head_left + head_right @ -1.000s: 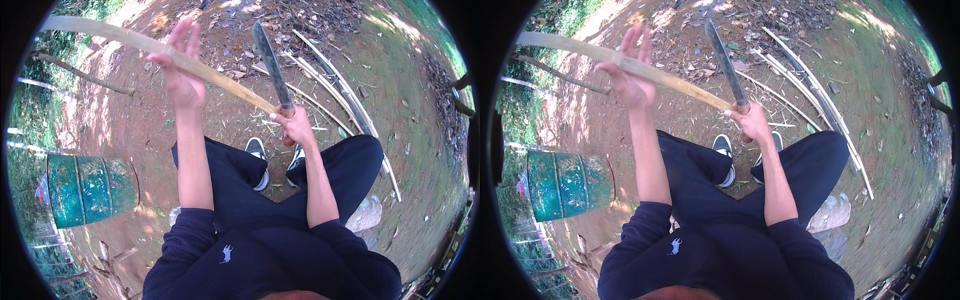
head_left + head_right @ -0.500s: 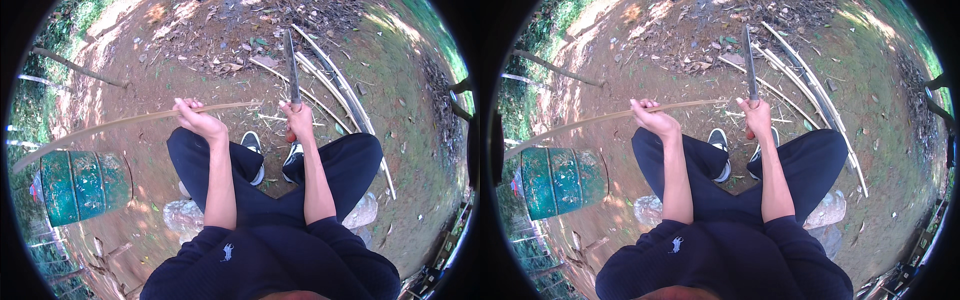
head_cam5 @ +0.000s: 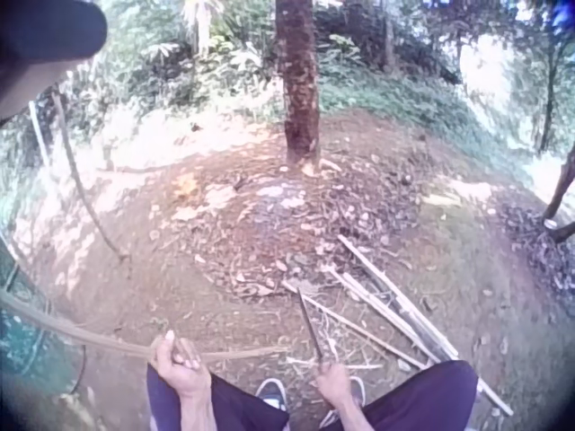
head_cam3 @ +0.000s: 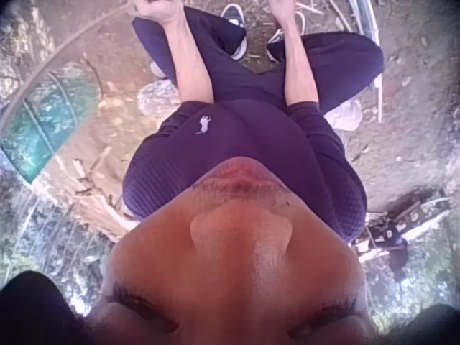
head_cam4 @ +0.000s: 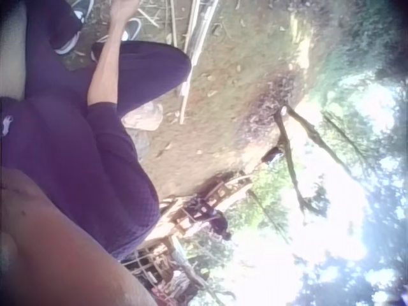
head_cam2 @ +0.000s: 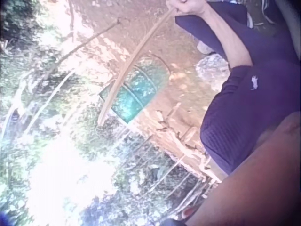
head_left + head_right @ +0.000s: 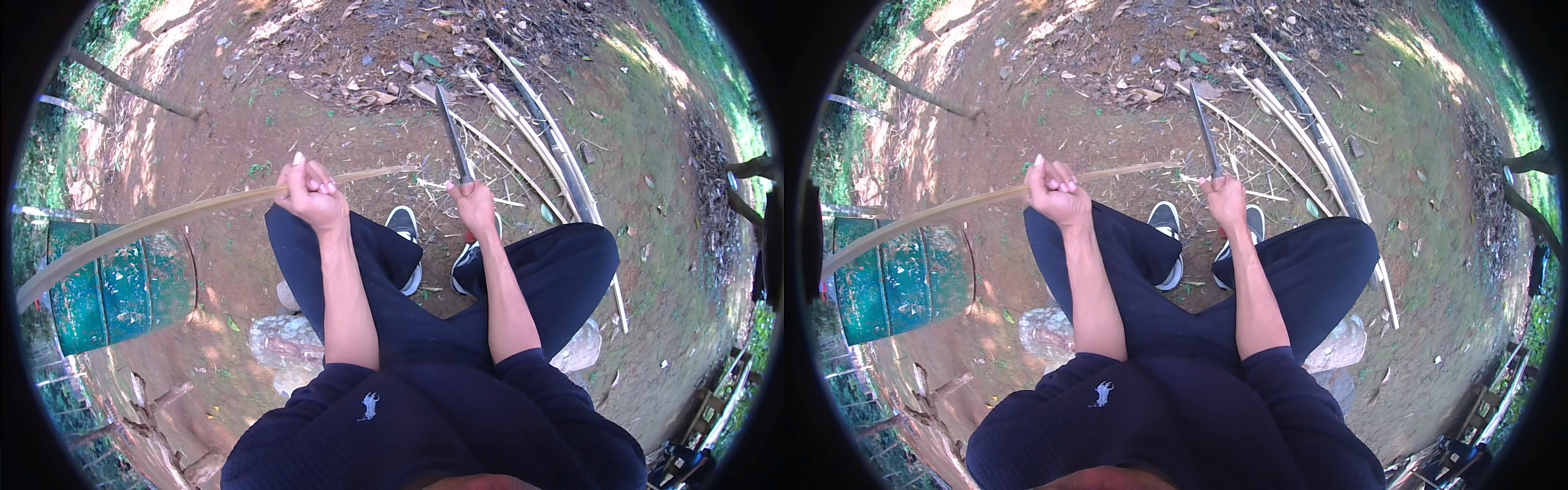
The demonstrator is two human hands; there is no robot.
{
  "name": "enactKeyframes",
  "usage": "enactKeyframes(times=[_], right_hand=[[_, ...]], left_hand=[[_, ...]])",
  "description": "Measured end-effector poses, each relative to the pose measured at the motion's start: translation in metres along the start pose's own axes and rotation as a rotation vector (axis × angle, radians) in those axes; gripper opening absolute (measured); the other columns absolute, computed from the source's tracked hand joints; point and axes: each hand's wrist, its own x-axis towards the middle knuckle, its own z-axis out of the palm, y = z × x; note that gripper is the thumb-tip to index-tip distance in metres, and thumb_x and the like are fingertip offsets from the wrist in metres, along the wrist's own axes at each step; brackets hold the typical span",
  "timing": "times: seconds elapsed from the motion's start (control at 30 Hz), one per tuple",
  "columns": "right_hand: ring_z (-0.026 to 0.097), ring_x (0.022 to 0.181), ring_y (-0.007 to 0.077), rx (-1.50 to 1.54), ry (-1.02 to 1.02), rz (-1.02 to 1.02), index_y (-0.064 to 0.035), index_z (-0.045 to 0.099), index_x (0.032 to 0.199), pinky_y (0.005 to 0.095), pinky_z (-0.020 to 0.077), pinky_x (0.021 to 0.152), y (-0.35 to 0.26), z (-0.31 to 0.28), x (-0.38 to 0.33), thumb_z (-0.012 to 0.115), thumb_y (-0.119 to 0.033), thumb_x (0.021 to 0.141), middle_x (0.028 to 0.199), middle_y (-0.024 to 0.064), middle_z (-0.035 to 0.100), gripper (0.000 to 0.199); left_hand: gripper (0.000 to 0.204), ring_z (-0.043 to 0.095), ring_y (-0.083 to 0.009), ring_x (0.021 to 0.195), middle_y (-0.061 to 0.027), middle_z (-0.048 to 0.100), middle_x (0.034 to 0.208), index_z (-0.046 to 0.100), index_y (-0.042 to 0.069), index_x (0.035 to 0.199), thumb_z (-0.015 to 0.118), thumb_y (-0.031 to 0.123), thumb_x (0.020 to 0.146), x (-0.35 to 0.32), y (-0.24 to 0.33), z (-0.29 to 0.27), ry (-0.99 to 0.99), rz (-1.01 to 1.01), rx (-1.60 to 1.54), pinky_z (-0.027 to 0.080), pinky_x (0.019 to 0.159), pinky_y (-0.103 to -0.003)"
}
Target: The person uses a large knife to shave and smooth a strip of bamboo while seated on a log outdoors.
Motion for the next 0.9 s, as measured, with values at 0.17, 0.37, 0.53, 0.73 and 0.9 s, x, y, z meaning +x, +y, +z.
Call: enactKeyframes(times=[0.17, 0.37, 0.53, 0.73, 0.9], right_hand=[[0.059, 0.055, 0.0307, -0.063, -0.014, -0.057, 0.0034, 0.058, 0.070, 0.0428, 0.0470, 0.060, -0.022, -0.002, -0.014, 0.072, -0.032, 0.084, 0.057, 0.0167, 0.057, 0.040], [0.066, 0.062, 0.0390, -0.107, 0.197, -0.203, 0.0010, 0.062, 0.080, 0.0443, 0.0500, 0.060, -0.043, 0.000, -0.028, 0.070, -0.025, 0.081, 0.062, 0.0212, 0.062, 0.027], [0.066, 0.060, 0.0334, 0.016, 0.340, -0.400, -0.0031, 0.064, 0.083, 0.0403, 0.0495, 0.056, -0.056, -0.001, -0.036, 0.076, -0.016, 0.075, 0.063, 0.0160, 0.063, 0.019], [0.064, 0.058, 0.0361, -0.051, 0.363, -0.598, -0.0029, 0.059, 0.081, 0.0419, 0.0485, 0.055, -0.053, -0.002, -0.031, 0.076, -0.009, 0.072, 0.061, 0.0165, 0.060, 0.020], [0.065, 0.064, 0.0431, -0.087, 0.348, -0.102, 0.0026, 0.063, 0.073, 0.0498, 0.0502, 0.066, -0.034, -0.014, -0.007, 0.064, -0.019, 0.081, 0.068, 0.0256, 0.064, 0.023]], left_hand=[[0.035, 0.031, -0.0089, 0.031, 0.0022, 0.031, 0.043, 0.034, 0.014, 0.058, 0.048, 0.006, 0.089, 0.009, 0.050, 0.003, -0.018, 0.031, -0.178, 0.026, 0.034, -0.023], [0.035, 0.034, -0.0105, 0.030, 0.0001, 0.039, 0.041, 0.036, 0.017, 0.052, 0.045, 0.007, 0.085, 0.012, 0.080, -0.005, -0.077, 0.023, -0.396, 0.031, 0.036, -0.025], [0.029, 0.036, -0.0110, 0.033, 0.0000, 0.040, 0.041, 0.037, 0.016, 0.052, 0.049, 0.007, 0.077, 0.007, 0.061, -0.002, -0.170, -0.076, -0.580, 0.034, 0.042, -0.025], [0.027, 0.037, -0.0103, 0.034, 0.0014, 0.039, 0.042, 0.037, 0.016, 0.052, 0.052, 0.010, 0.074, -0.004, 0.039, 0.006, -0.200, -0.199, -0.640, 0.034, 0.044, -0.025], [0.029, 0.036, -0.0095, 0.034, 0.0018, 0.038, 0.042, 0.036, 0.016, 0.052, 0.052, 0.012, 0.075, -0.001, 0.056, 0.006, -0.256, -0.120, -0.639, 0.034, 0.045, -0.026]])
